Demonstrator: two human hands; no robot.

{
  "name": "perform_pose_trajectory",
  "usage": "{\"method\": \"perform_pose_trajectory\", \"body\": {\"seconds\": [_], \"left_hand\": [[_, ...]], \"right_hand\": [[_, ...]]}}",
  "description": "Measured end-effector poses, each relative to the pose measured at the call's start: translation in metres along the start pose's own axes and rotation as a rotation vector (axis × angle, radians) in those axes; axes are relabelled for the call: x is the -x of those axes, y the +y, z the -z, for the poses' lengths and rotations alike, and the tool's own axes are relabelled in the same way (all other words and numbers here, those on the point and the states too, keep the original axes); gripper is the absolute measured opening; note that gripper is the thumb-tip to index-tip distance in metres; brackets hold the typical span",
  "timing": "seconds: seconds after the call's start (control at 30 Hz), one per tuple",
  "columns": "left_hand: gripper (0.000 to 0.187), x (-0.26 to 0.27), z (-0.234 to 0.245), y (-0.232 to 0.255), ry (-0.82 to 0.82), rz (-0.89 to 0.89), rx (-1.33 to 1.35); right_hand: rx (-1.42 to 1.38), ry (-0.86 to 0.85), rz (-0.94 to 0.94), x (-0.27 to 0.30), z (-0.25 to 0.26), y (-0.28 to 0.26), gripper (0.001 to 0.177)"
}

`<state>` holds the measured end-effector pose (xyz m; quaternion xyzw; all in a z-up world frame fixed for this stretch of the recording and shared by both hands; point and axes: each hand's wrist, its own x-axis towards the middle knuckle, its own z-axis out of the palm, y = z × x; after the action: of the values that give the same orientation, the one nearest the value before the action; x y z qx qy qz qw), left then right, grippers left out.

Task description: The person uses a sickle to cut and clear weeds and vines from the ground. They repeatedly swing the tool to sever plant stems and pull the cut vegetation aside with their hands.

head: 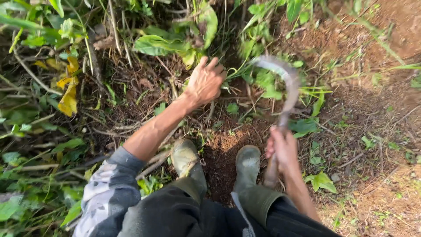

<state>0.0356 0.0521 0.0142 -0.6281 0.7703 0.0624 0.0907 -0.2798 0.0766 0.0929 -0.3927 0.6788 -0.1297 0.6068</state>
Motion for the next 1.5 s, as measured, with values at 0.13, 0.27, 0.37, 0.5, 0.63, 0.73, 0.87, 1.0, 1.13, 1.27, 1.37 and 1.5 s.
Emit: {"method": "perform_pose_trajectory", "body": {"seconds": [0.13,0.27,0.37,0.5,0.63,0.73,0.87,1.0,1.13,1.27,1.37,1.5], "left_hand": [[0.024,0.016,0.002,-0.005,0.087,0.034,0.119],[0.016,0.026,-0.032,-0.011,0.267,0.053,0.229],[0.023,0.025,-0.07,-0.024,0.377,0.068,0.272],[0.011,0.03,-0.027,-0.007,0.293,0.122,0.323],[0.016,0.024,-0.052,-0.002,0.371,0.058,0.308],[0.019,0.028,-0.036,-0.005,0.331,0.101,0.315],[0.016,0.027,-0.048,0.004,0.293,0.053,0.254],[0.03,0.016,-0.049,0.009,0.229,0.025,0.218],[0.075,-0.001,-0.01,-0.001,0.168,0.06,0.284],[0.123,-0.017,-0.01,0.01,0.103,0.114,0.312],[0.103,-0.016,-0.031,0.022,0.032,0.202,0.326],[0.064,-0.01,-0.039,0.016,0.144,0.293,0.35]], "right_hand": [[-0.049,0.054,0.165,-0.009,-0.01,-0.055,0.028],[0.101,-0.128,0.18,-0.01,-0.029,-0.038,0.03],[0.31,-0.215,0.13,0.004,-0.04,-0.04,0.03],[0.352,-0.038,0.459,-0.006,-0.051,-0.07,0.025],[0.292,-0.101,0.353,-0.034,-0.06,-0.055,0.022],[0.308,-0.242,0.149,-0.007,-0.05,-0.041,0.025],[0.271,-0.117,0.276,-0.02,-0.047,-0.049,0.022],[0.196,-0.191,0.266,-0.088,-0.052,-0.036,0.02],[0.184,-0.222,0.134,-0.027,-0.06,-0.031,0.023],[0.281,-0.157,0.021,0.006,-0.048,-0.029,0.022],[0.271,-0.064,0.132,-0.004,-0.034,-0.039,0.019],[0.287,-0.093,0.479,-0.028,-0.038,-0.075,0.018]]}}
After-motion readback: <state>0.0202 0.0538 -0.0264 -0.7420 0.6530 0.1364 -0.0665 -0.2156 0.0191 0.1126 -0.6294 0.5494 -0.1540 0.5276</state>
